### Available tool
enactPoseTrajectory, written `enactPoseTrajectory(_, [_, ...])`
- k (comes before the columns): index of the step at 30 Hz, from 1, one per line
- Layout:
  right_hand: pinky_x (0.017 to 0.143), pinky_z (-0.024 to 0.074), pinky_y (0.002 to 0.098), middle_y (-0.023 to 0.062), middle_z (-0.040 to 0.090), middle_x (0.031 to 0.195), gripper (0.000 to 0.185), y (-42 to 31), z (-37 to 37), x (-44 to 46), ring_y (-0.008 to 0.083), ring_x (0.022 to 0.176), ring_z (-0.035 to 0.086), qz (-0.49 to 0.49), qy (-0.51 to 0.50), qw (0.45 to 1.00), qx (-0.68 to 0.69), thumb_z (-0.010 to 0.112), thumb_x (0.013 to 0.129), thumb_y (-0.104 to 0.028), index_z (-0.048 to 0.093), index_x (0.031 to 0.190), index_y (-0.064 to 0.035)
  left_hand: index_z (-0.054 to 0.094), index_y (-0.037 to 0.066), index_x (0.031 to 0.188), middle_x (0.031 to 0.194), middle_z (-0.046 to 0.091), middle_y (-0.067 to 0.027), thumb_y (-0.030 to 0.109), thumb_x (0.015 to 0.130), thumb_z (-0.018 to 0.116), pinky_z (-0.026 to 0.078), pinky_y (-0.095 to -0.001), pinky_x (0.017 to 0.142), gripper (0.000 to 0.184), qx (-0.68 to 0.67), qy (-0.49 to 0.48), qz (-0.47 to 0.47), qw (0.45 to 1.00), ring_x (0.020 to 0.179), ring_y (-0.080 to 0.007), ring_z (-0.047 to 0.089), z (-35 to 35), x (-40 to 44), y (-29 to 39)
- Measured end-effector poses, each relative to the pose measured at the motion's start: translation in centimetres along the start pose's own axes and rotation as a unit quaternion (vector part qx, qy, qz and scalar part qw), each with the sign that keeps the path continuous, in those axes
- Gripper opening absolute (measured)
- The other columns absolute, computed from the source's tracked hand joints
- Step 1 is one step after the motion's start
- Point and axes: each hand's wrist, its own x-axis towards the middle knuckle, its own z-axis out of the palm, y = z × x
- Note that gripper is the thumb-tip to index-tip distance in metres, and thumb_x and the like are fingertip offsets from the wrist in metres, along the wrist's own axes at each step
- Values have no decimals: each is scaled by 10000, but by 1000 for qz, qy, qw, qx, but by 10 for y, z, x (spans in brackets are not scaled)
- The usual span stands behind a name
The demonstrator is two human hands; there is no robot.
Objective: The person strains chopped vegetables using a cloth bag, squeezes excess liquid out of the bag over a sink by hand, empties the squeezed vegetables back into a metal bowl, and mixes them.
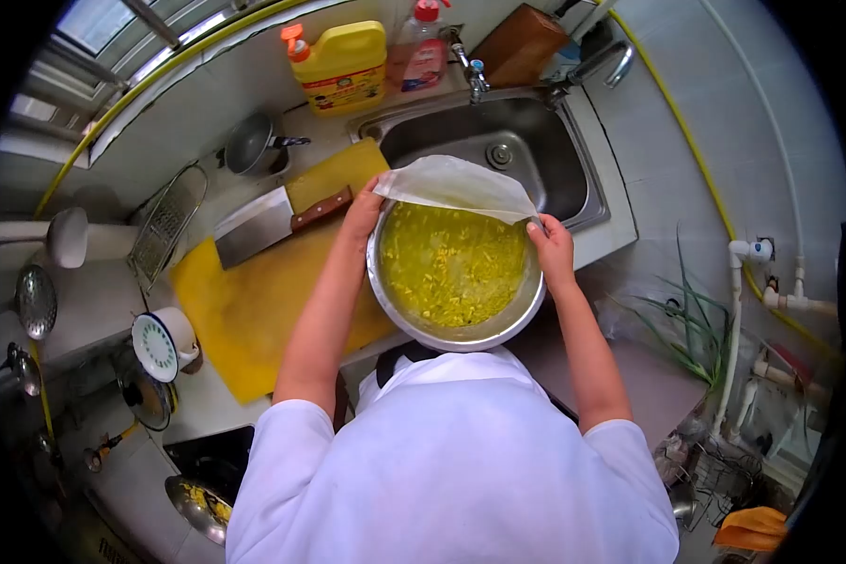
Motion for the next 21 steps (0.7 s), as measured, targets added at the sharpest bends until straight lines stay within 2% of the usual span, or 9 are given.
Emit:
enactPoseTrajectory(3, [713,457,246,41,652,858,235,7,13,9,103,765,577,12,-8,1000,18,605,817,-117,625,1021,-2,586,56,1081,992,638,-71,133,876,575,538,-287,738,219,22,50,-29,998,819,-160,638,2,-3,14])
enactPoseTrajectory(4, [707,458,247,36,651,855,233,4,-26,11,101,760,577,12,-6,999,-34,608,815,-115,626,1015,2,588,53,1072,989,638,-73,124,876,571,540,-290,729,209,-21,32,-36,999,812,-163,640,21,4,-20])
enactPoseTrajectory(5, [701,459,248,31,651,852,232,6,-27,21,99,755,577,2,-9,999,-47,610,812,-114,627,1009,7,589,50,1062,986,638,-75,116,876,567,543,-294,721,199,-26,19,-31,999,806,-166,641,23,11,-18])
enactPoseTrajectory(10, [688,464,249,34,658,834,232,6,-52,36,104,742,588,37,-24,999,-14,617,798,-112,639,1001,-4,581,46,1072,982,640,-74,116,877,566,541,-298,730,207,2,47,-35,998,818,-169,640,41,17,-38])
enactPoseTrajectory(15, [696,473,264,46,666,841,231,-4,-75,52,113,757,600,50,-59,992,-99,621,792,-117,651,991,-4,573,56,1085,975,642,-71,128,872,584,540,-304,744,225,-40,75,-37,996,844,-170,638,48,25,-65])
enactPoseTrajectory(17, [697,475,268,49,668,843,235,-2,-79,61,117,755,602,49,-65,990,-111,623,789,-117,653,993,-5,576,61,1082,967,643,-68,128,868,596,540,-311,749,225,-67,106,-28,992,853,-169,636,52,25,-69])
enactPoseTrajectory(21, [698,477,275,58,670,845,247,-3,-86,78,130,751,609,67,-94,986,-119,627,782,-119,655,1003,-12,577,56,1070,960,643,-74,121,869,596,539,-315,751,213,-72,111,-32,991,847,-175,637,57,29,-73])
